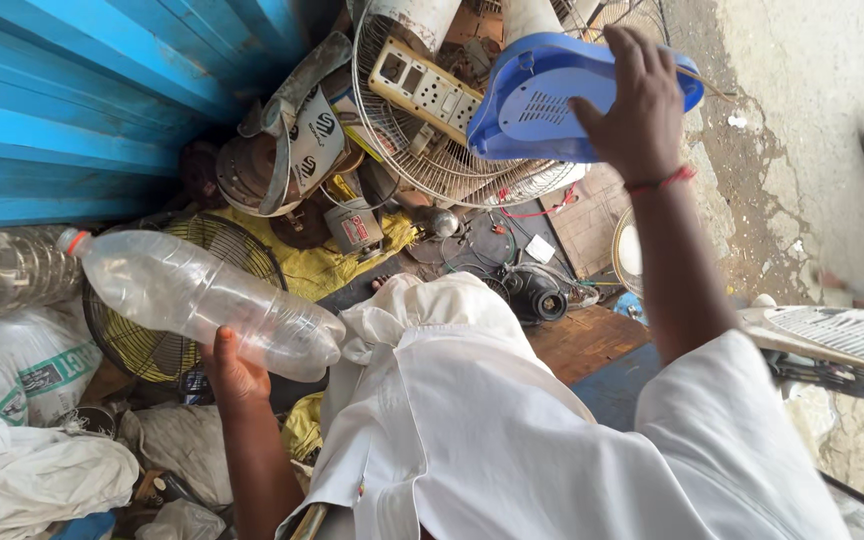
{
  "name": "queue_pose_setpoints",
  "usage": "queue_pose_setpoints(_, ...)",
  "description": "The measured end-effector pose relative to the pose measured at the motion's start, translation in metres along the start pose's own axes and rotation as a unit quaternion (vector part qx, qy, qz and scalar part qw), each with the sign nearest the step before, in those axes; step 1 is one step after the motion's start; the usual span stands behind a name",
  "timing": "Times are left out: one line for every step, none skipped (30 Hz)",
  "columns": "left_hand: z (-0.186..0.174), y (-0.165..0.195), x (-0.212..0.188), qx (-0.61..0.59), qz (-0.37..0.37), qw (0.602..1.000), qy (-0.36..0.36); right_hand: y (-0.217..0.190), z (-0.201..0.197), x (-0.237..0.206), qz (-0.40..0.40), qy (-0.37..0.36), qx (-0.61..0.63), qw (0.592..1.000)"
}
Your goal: The person sorts through a pile of discarded electrical appliances and parts, picking up and moving items such as fan cages, motors, plastic bottles, and extension boards. They handle each item individually, inspecting and repositioning them within the cluttered workspace.
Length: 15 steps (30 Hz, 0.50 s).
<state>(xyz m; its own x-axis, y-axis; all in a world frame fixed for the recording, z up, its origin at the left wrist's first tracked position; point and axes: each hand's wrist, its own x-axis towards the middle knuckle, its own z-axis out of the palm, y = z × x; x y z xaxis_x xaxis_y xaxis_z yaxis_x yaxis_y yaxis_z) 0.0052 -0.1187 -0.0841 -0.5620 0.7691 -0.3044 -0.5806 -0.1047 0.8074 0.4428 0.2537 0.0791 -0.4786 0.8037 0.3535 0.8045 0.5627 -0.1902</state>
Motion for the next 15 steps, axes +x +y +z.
queue_pose_setpoints(-0.001, 0.001, -0.001, -0.004, 0.008, 1.0, -0.006, 0.01, -0.001, 0.01, -0.017, -0.016, -0.013, 1.0)
queue_pose_setpoints(-0.001, 0.001, -0.002, -0.007, 0.015, 1.0, -0.011, 0.017, 0.001, 0.019, -0.034, -0.034, -0.028, 0.998)
queue_pose_setpoints(-0.001, 0.002, -0.004, -0.008, 0.015, 1.0, -0.007, 0.021, 0.007, 0.026, -0.027, -0.073, -0.048, 0.996)
queue_pose_setpoints(-0.002, 0.002, -0.005, -0.009, 0.014, 1.0, -0.003, 0.024, 0.012, 0.033, -0.02, -0.113, -0.07, 0.991)
queue_pose_setpoints(-0.003, 0.003, -0.006, -0.009, 0.013, 1.0, 0.0, 0.028, 0.018, 0.038, -0.012, -0.151, -0.091, 0.984)
queue_pose_setpoints(-0.003, 0.004, -0.007, -0.006, 0.015, 1.0, -0.001, 0.031, 0.022, 0.044, -0.006, -0.17, -0.117, 0.978)
queue_pose_setpoints(-0.004, 0.004, -0.008, -0.003, 0.019, 1.0, 0.0, 0.036, 0.026, 0.05, -0.001, -0.189, -0.144, 0.971)
queue_pose_setpoints(-0.004, 0.004, -0.009, 0.0, 0.021, 1.0, 0.001, 0.04, 0.029, 0.054, 0.003, -0.208, -0.17, 0.963)
queue_pose_setpoints(-0.005, 0.005, -0.01, 0.0, 0.021, 1.0, 0.002, 0.043, 0.032, 0.057, -0.021, -0.202, -0.186, 0.961)
queue_pose_setpoints(-0.005, 0.005, -0.011, -0.001, 0.021, 1.0, 0.003, 0.048, 0.034, 0.059, -0.044, -0.197, -0.202, 0.958)
queue_pose_setpoints(-0.005, 0.006, -0.011, -0.001, 0.022, 1.0, 0.004, 0.051, 0.036, 0.061, -0.067, -0.19, -0.218, 0.955)
queue_pose_setpoints(-0.006, 0.007, -0.012, 0.001, 0.017, 1.0, 0.006, 0.053, 0.04, 0.065, -0.055, -0.204, -0.188, 0.959)
queue_pose_setpoints(-0.007, 0.008, -0.013, 0.002, 0.014, 1.0, 0.01, 0.054, 0.044, 0.069, -0.044, -0.218, -0.157, 0.962)
queue_pose_setpoints(-0.007, 0.009, -0.014, 0.003, 0.011, 1.0, 0.014, 0.056, 0.046, 0.071, -0.034, -0.232, -0.127, 0.964)
queue_pose_setpoints(-0.008, 0.011, -0.015, 0.003, 0.011, 1.0, 0.02, 0.057, 0.047, 0.073, -0.006, -0.248, -0.108, 0.963)
